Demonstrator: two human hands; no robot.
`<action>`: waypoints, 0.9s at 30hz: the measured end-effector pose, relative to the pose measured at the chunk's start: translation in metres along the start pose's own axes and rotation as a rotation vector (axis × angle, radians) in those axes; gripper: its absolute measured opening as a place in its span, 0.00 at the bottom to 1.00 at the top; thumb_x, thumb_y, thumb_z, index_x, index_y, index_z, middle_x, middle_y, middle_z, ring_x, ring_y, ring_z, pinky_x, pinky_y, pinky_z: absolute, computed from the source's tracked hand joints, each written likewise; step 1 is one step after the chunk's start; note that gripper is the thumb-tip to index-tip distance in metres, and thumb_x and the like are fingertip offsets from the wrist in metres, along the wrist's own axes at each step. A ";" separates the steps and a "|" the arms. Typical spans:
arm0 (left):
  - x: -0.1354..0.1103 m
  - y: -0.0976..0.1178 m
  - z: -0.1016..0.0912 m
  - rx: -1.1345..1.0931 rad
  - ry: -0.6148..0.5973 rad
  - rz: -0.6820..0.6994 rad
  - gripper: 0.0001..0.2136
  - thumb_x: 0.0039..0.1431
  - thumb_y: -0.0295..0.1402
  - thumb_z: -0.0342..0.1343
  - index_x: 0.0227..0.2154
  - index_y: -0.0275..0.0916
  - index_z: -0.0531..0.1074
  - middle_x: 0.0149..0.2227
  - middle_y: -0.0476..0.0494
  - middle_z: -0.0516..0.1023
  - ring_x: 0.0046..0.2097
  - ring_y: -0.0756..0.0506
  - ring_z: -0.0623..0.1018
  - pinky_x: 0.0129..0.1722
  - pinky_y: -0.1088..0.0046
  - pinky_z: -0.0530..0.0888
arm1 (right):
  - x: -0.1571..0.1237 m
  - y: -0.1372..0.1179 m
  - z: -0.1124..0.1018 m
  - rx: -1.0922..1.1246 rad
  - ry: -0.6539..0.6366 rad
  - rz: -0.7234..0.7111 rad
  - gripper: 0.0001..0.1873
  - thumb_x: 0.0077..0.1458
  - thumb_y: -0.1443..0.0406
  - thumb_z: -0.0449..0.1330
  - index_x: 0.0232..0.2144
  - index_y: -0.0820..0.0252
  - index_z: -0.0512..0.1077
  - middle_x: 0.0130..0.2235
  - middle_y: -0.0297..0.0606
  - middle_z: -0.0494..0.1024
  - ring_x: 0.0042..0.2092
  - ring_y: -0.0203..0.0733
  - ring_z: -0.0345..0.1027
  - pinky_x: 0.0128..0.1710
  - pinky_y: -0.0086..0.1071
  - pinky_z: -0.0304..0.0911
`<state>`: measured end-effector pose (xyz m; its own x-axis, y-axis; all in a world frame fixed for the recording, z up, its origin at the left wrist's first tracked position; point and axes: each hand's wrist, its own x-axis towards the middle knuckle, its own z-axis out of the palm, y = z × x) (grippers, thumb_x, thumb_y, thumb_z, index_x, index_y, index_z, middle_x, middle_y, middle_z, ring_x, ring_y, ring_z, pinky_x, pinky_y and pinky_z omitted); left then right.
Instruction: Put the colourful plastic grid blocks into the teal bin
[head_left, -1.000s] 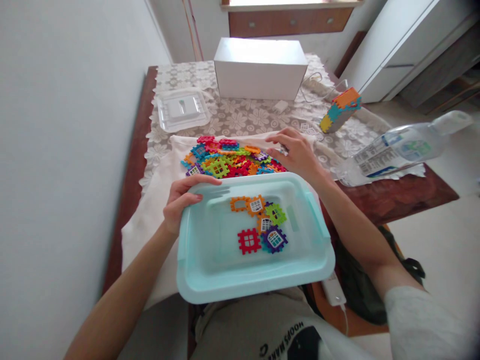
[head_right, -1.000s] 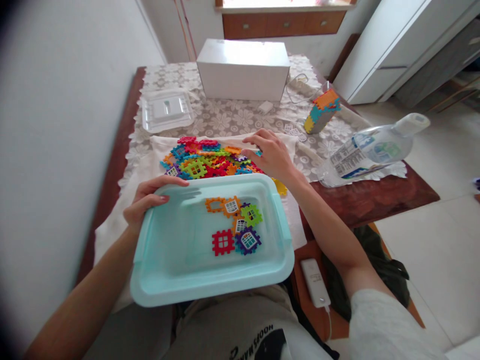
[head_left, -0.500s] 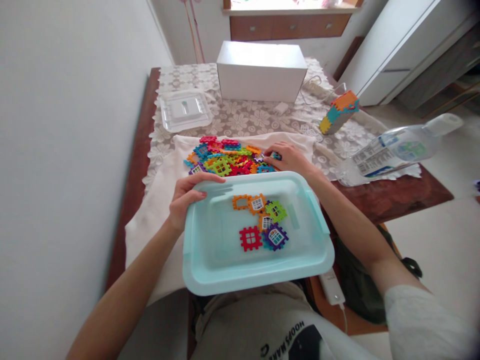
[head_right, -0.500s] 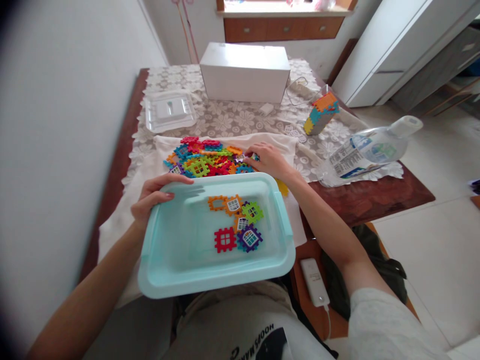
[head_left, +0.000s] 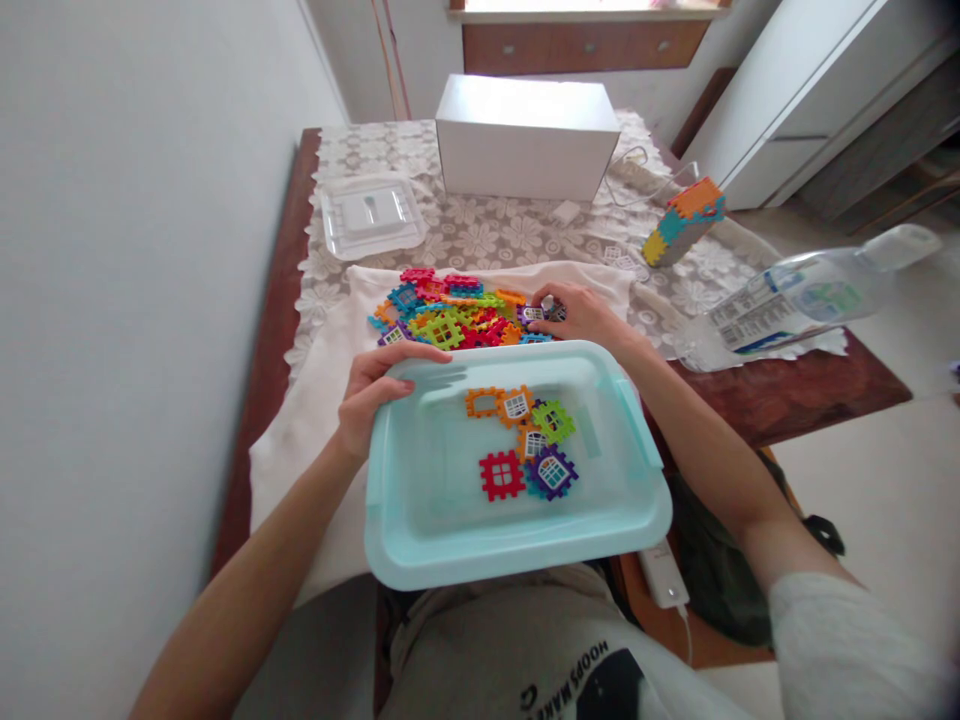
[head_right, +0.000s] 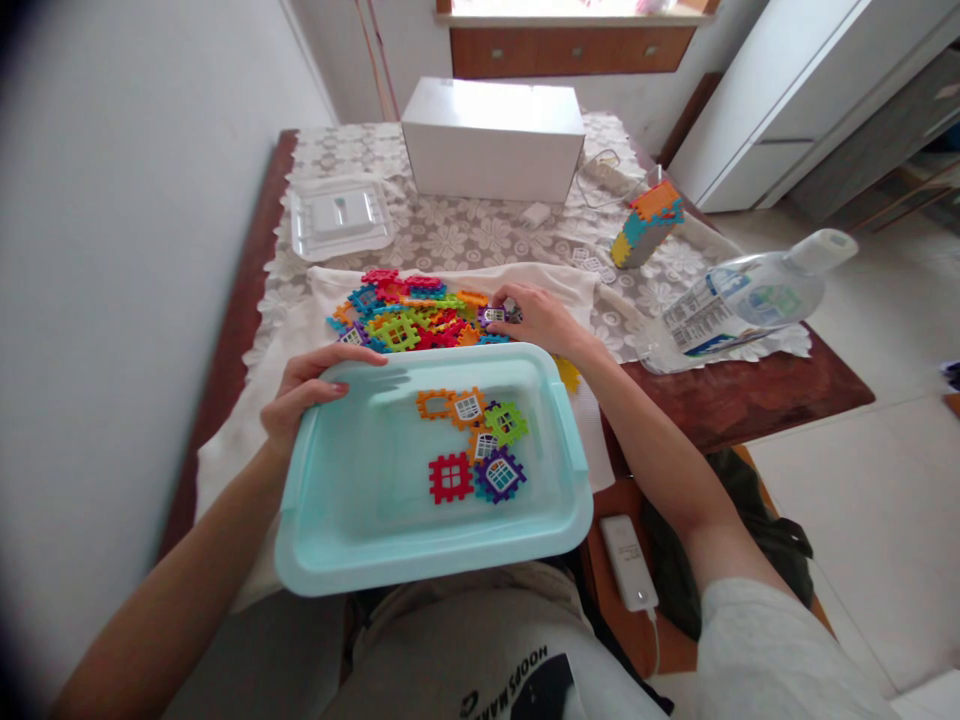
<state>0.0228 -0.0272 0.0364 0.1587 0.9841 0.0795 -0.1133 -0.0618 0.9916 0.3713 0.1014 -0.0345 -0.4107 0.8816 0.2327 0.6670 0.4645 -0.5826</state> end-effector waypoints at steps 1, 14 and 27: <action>0.000 0.000 0.000 0.001 0.000 0.003 0.18 0.44 0.35 0.62 0.36 0.42 0.94 0.37 0.43 0.92 0.39 0.41 0.84 0.37 0.70 0.77 | 0.000 -0.001 0.001 0.000 0.016 -0.019 0.16 0.60 0.58 0.77 0.49 0.51 0.84 0.51 0.43 0.88 0.53 0.60 0.82 0.56 0.53 0.75; -0.002 -0.004 -0.002 0.004 -0.010 0.025 0.19 0.46 0.34 0.61 0.38 0.42 0.94 0.38 0.43 0.92 0.40 0.39 0.84 0.39 0.68 0.79 | 0.003 -0.014 -0.007 0.419 0.278 -0.048 0.23 0.64 0.41 0.69 0.43 0.52 0.85 0.37 0.36 0.79 0.39 0.46 0.69 0.42 0.40 0.66; -0.002 -0.002 -0.001 0.009 -0.003 -0.002 0.19 0.45 0.34 0.62 0.37 0.42 0.93 0.38 0.43 0.92 0.39 0.39 0.83 0.37 0.67 0.77 | -0.003 -0.036 -0.014 0.552 0.263 -0.067 0.30 0.64 0.32 0.67 0.39 0.50 0.79 0.36 0.37 0.80 0.35 0.44 0.68 0.35 0.38 0.65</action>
<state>0.0213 -0.0289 0.0344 0.1620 0.9837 0.0780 -0.1044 -0.0615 0.9926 0.3569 0.0827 -0.0032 -0.2264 0.8758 0.4264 0.1960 0.4698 -0.8608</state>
